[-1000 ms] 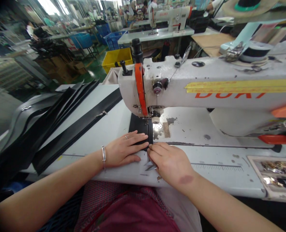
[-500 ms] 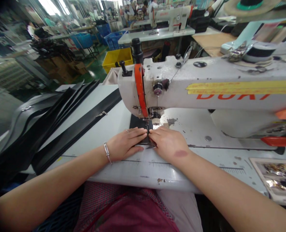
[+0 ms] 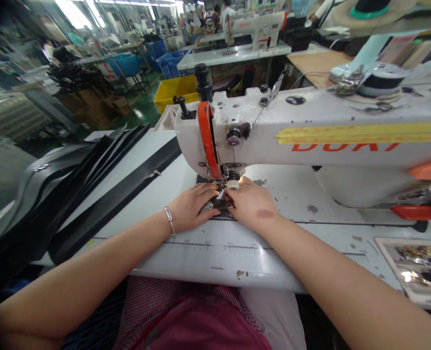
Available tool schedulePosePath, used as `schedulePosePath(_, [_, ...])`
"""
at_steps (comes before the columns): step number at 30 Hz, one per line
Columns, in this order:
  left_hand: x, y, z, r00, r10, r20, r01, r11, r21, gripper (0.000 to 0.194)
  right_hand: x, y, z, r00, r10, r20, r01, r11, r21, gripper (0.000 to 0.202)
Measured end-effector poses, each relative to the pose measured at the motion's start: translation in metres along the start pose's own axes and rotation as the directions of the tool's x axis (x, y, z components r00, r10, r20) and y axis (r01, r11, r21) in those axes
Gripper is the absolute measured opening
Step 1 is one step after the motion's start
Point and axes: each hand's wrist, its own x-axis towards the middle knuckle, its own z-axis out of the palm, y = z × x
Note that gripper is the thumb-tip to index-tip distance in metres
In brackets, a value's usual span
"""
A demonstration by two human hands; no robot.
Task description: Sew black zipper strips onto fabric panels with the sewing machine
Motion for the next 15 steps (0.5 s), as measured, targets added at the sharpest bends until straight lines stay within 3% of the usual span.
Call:
schedulePosePath(9, [-0.006, 0.000, 0.001, 0.999, 0.040, -0.014, -0.040, 0.999, -0.012, 0.033, -0.006, 0.000, 0.007, 0.999, -0.030, -0.026, 0.031, 0.999, 0.036, 0.030])
schedulePosePath(15, [-0.010, 0.003, 0.008, 1.000, -0.005, -0.004, 0.006, 0.991, 0.136, 0.039, -0.009, -0.005, 0.009, 0.997, -0.036, -0.067, 0.036, 0.999, -0.002, 0.031])
